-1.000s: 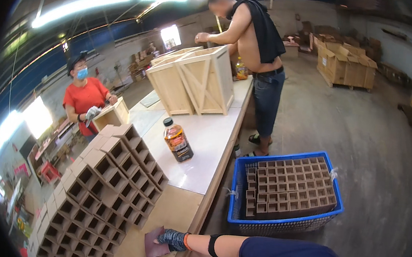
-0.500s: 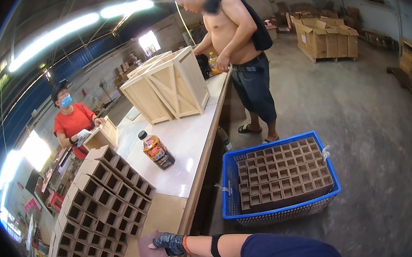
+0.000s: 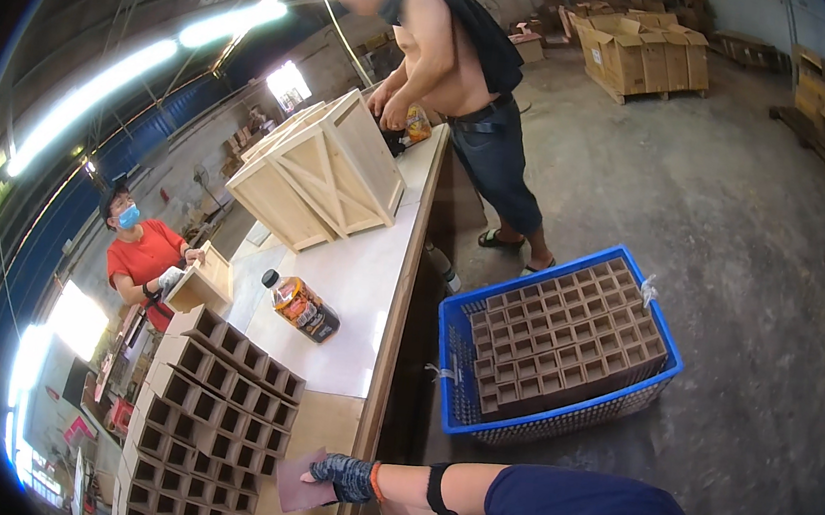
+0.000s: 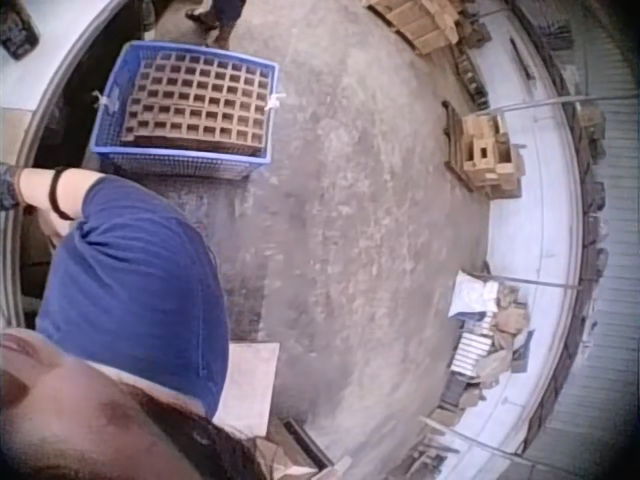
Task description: The recorder is sanding small wooden blocks individually using a piece of sandpaper and placing them into a large grid-like wooden organizer.
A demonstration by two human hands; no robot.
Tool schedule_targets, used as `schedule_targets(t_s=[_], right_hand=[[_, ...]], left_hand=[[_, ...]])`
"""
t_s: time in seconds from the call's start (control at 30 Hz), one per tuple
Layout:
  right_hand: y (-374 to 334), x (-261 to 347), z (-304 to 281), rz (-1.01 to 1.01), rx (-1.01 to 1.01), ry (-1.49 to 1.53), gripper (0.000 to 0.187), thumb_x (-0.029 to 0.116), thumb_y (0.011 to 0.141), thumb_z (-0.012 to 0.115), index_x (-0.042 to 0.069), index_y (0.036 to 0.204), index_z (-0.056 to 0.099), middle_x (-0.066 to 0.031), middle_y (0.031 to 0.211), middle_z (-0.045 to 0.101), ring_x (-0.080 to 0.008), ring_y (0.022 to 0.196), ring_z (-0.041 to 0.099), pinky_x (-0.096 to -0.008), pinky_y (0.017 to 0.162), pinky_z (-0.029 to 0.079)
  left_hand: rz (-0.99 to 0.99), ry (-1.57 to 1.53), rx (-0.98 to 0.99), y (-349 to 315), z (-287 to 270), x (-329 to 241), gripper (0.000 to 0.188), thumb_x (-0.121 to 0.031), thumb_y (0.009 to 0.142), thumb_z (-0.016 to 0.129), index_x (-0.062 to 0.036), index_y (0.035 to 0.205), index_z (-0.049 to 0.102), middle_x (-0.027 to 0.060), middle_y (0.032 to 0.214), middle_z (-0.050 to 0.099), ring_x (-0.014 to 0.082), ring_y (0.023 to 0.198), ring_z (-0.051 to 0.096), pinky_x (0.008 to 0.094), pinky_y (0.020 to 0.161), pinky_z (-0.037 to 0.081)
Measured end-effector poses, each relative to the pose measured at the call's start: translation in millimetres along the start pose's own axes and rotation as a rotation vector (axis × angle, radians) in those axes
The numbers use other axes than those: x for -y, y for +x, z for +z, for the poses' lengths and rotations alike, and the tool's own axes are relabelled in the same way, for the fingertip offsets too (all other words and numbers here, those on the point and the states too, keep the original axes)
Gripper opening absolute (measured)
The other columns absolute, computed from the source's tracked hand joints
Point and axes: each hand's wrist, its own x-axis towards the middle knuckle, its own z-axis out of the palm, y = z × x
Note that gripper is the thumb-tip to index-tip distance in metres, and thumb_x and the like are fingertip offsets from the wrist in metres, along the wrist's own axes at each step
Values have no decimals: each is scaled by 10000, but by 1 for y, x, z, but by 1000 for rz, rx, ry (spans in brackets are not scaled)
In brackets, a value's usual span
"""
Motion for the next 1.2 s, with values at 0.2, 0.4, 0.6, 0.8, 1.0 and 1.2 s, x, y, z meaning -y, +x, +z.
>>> schedule_targets(t_s=[0.2,0.4,0.6,0.8,1.0,1.2], right_hand=[[-17,7,19,-8,-41,-1,460,115,701,647,74,1124,472,-89,1046,559,-246,945,550,-383,762,457],[-34,21,42,23,-116,-12,487,59,699,615,69,1159,455,-107,1108,534,-255,1013,521,-397,812,439],[-50,30,68,21,-108,9,493,12,694,586,46,1165,446,-134,1119,524,-281,1069,482,-407,925,368],[-30,21,39,-15,-81,22,489,37,702,589,50,1169,443,-129,1121,525,-280,1056,493,-405,908,385],[-43,28,51,22,-187,-94,474,102,700,658,48,1126,458,-96,1049,549,-221,926,553,-376,768,472],[-47,27,57,-73,-34,-43,445,123,706,659,52,1102,469,-76,1008,558,-198,884,560,-348,731,481]], left_hand=[[-30,-49,-59,5,-8,0,383,-181,801,498,52,1105,476,184,1063,530,322,1005,502,434,860,416],[-28,-26,-39,5,-7,-2,391,-179,799,511,48,1114,470,179,1070,527,318,999,500,429,861,413],[-11,26,-21,3,-7,-3,423,-194,796,524,47,1136,452,181,1100,506,318,1029,476,429,869,396],[14,18,-117,-2,4,-1,417,-189,788,527,39,1132,460,179,1083,520,317,1007,496,433,847,414],[-2,-28,-32,2,-8,0,402,-187,786,533,36,1116,477,181,1066,531,314,997,505,441,843,420],[18,53,-82,-12,3,-1,408,-200,795,532,48,1113,472,186,1063,528,319,1001,499,440,849,417]])
